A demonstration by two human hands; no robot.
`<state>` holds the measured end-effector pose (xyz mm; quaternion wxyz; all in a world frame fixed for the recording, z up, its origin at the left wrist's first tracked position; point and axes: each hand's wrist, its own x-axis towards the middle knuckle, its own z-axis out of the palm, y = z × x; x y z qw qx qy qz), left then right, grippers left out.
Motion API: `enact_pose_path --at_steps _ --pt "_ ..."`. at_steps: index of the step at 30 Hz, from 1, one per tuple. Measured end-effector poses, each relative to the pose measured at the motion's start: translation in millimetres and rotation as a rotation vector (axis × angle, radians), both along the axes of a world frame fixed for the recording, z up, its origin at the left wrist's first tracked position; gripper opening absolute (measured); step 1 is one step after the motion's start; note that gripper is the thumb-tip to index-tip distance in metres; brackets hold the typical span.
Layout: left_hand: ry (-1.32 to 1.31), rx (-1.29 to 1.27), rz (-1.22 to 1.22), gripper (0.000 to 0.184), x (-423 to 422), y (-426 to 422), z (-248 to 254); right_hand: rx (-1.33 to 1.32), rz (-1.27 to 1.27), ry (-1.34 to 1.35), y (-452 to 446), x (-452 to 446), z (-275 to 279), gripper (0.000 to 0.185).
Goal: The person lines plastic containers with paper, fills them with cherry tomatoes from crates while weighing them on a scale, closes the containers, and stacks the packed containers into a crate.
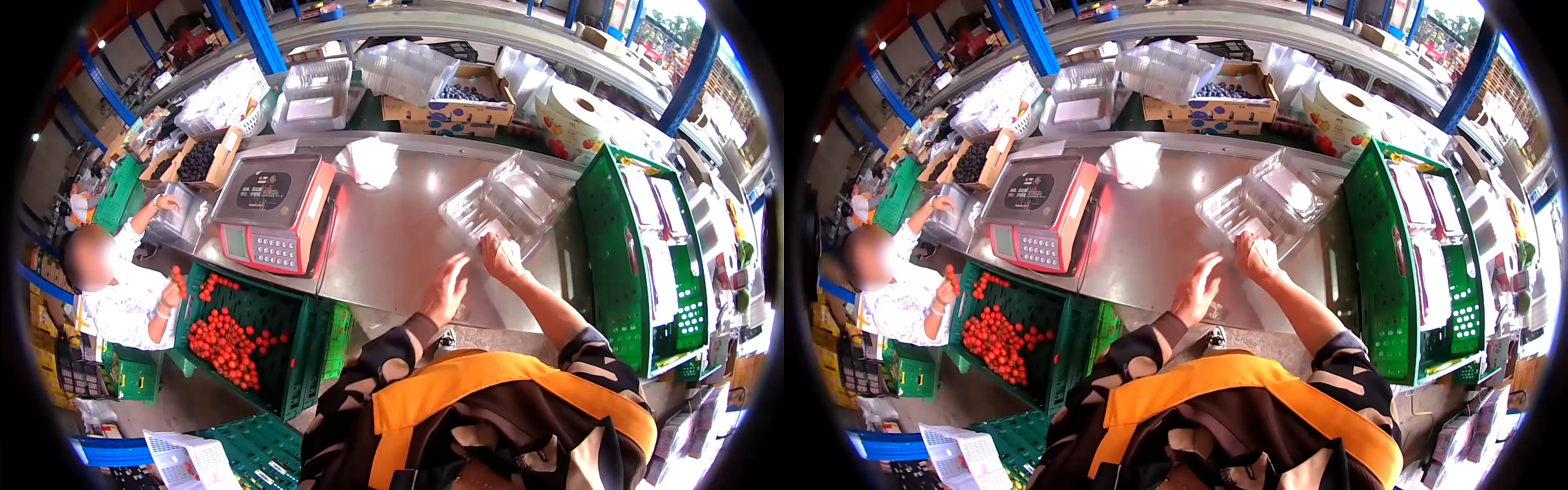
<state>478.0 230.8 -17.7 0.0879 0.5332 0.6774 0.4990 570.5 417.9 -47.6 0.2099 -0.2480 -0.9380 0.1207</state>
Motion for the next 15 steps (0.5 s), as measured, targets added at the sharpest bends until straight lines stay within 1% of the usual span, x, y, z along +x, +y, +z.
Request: enact_pose_path --at_steps 2,3,4,5,6,7,8,9,10,11,12,13,14,15 --pt "0.295 -0.010 -0.105 0.049 -18 36 -1 0.058 0.027 -0.033 9 1 12 0.011" --pt "0.443 -0.021 -0.112 0.046 -25 50 -1 0.065 0.066 0.029 15 3 20 0.009" --pt "0.468 -0.022 -0.111 0.045 -32 60 -8 0.070 0.058 0.026 22 5 24 0.010" --pt "0.493 -0.022 -0.113 0.044 -38 67 -21 -0.047 -0.013 0.024 21 6 46 0.012" --pt "0.521 -0.028 -0.111 0.043 -51 79 -29 -0.055 -0.127 0.115 31 12 46 0.010" --pt "0.459 0.012 -0.118 0.035 -56 82 -33 -0.336 -0.269 0.346 30 13 86 0.013" --pt "0.369 0.058 -0.128 0.033 -66 87 -33 -0.401 -0.302 0.422 36 16 113 0.016" --pt "0.280 0.099 -0.142 0.032 -76 89 -32 -0.537 -0.309 0.440 36 19 146 0.020" --pt "0.197 0.135 -0.157 0.030 -86 93 -27 -0.478 -0.252 0.490 49 21 139 0.024" --pt "0.196 0.169 -0.117 0.028 -85 94 -25 -0.519 -0.237 0.477 52 28 136 0.022" --pt "0.116 0.041 -0.011 0.027 -105 97 -17 -0.576 -0.222 0.475 56 26 135 0.020" --pt "0.035 -0.086 0.096 0.026 -134 107 -4 -0.668 -0.156 0.469 59 27 138 0.015" --pt "-0.031 0.139 0.230 0.025 -169 132 -5 -0.747 -0.084 0.461 61 30 144 0.012" --pt "-0.103 0.111 0.411 0.021 -213 149 -12 -0.961 -0.108 0.470 61 31 148 0.018"
